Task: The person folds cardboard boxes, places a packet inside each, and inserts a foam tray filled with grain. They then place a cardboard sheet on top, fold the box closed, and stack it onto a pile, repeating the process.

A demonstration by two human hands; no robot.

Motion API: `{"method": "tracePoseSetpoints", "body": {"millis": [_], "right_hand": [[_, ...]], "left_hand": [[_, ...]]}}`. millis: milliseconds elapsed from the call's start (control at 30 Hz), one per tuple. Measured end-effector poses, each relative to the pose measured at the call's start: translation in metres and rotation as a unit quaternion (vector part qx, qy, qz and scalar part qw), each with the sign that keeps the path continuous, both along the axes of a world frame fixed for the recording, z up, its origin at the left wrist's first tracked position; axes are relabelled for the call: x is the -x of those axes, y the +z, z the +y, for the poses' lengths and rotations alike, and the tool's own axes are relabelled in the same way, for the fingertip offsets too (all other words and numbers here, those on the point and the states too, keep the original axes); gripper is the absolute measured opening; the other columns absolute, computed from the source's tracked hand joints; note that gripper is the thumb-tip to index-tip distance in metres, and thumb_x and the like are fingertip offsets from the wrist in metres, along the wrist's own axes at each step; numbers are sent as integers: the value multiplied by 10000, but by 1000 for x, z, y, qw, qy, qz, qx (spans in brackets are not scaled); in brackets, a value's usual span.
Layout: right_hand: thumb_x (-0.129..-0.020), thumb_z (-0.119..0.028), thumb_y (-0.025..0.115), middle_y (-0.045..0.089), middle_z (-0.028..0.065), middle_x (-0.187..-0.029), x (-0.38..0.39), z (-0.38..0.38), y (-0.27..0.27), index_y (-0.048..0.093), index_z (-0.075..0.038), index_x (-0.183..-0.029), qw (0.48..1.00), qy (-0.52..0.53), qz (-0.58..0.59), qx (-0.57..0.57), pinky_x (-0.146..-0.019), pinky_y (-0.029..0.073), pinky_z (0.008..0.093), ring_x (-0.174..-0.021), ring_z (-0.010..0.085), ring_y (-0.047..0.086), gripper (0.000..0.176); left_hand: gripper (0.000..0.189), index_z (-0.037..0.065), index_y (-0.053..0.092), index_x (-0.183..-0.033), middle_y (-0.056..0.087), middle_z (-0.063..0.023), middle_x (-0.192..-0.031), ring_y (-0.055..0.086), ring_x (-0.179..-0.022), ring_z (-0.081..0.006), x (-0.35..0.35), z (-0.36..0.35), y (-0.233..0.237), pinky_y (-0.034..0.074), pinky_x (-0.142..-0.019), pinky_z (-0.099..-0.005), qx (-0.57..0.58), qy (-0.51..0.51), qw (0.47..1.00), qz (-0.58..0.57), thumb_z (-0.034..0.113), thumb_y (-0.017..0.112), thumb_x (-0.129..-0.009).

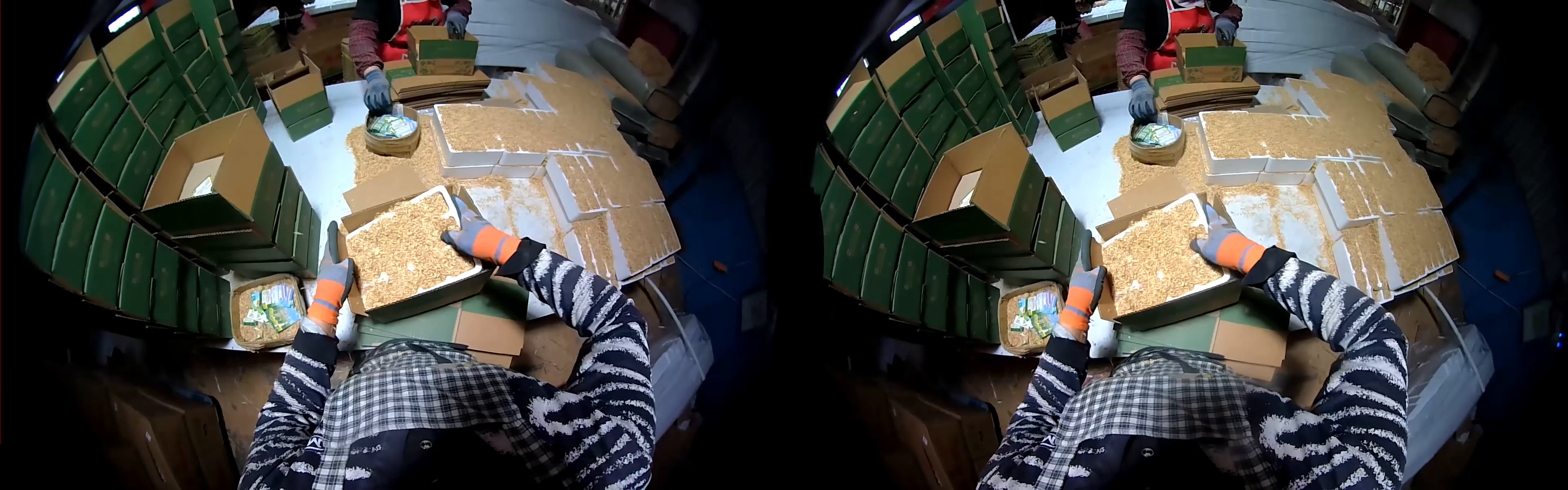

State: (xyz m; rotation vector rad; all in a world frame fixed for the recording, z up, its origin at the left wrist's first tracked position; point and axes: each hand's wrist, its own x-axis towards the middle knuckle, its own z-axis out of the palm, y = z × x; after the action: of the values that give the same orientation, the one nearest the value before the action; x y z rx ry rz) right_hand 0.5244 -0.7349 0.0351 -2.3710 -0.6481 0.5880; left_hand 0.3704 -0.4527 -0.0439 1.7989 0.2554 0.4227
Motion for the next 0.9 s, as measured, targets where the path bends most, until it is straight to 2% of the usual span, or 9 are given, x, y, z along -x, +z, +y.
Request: {"method": "tracePoseSetpoints", "body": {"millis": [100, 200, 233, 367, 467, 633, 700, 867, 900], "right_hand": [[-863, -341, 620, 624, 285, -1175, 4, 12, 16, 472, 14, -1373, 957, 79, -93, 262, -936, 477, 418, -1101, 375, 616, 638], [-884, -326, 548, 679, 229, -1078, -8, 16, -23, 741, -14, -954, 868, 280, -216, 349, -903, 495, 411, -1037, 361, 642, 374], [-878, -338, 548, 692, 211, -1045, -5, 23, -31, 727, -19, -996, 869, 262, -238, 346, -887, 505, 426, -981, 357, 660, 384], [-907, -358, 531, 712, 158, -939, 11, 31, 52, 706, -52, -1025, 946, 172, -226, 155, -816, 527, 436, -909, 322, 679, 371], [-885, -219, 623, 708, 134, -832, -52, -5, 38, 687, -76, -1110, 947, -112, -111, -281, -703, 529, 328, -717, 244, 681, 275], [-679, -316, 818, 535, 270, -1323, -170, -9, -216, 332, -33, -1461, 962, -261, -67, -36, -1025, 439, 410, -1233, 369, 530, 964], [-680, -195, 797, 640, 230, -1151, -179, -22, -306, 352, -32, -1433, 972, -233, 27, -23, -903, 504, 409, -1031, 341, 635, 890], [-725, -123, 745, 707, 130, -899, -163, -71, -277, 597, -12, -1228, 960, -237, -29, -146, -730, 538, 348, -781, 227, 665, 536], [-734, -109, 735, 720, 110, -849, -166, -81, -268, 646, -8, -1187, 952, -252, -42, -169, -695, 545, 336, -731, 204, 672, 473]], "left_hand": [[795, 83, 272, -1526, 419, -136, -1483, 484, -1239, -212, 7, -13, 24, 393, -997, -248, 6, 1, 1000, 20, -80, 446, -768], [769, 68, 301, -1511, 402, -155, -1495, 434, -1331, -253, 7, -21, 30, 338, -1082, -283, -45, 13, 998, 30, -76, 435, -768], [770, 66, 303, -1510, 398, -162, -1496, 414, -1349, -250, 7, -23, 31, 323, -1094, -283, -37, 26, 996, 76, -73, 438, -766], [794, 65, 278, -1522, 345, -113, -1543, 286, -1437, -220, 8, -6, 24, 220, -1151, -283, -94, -30, 995, 33, -77, 436, -756], [769, 62, 291, -1516, 354, -108, -1537, 285, -1435, -207, 9, -11, 31, 220, -1155, -293, -54, -30, 997, 38, -62, 460, -776], [659, 50, 350, -1481, 373, -126, -1520, 349, -1398, -222, -3, -22, 23, 252, -1153, -315, -106, -18, 994, 6, 56, 583, -865], [594, 47, 392, -1458, 408, -124, -1496, 370, -1383, -224, -1, -27, 33, 268, -1144, -318, -67, 4, 998, 10, 150, 612, -916], [431, 50, 510, -1372, 575, -125, -1329, 561, -1208, -215, 28, -16, 20, 428, -1015, -312, 69, 80, 994, -27, 225, 562, -982], [413, 66, 544, -1336, 601, -129, -1276, 601, -1139, -230, 38, -4, 5, 475, -953, -316, -67, 117, 990, -34, 213, 599, -954]]}}
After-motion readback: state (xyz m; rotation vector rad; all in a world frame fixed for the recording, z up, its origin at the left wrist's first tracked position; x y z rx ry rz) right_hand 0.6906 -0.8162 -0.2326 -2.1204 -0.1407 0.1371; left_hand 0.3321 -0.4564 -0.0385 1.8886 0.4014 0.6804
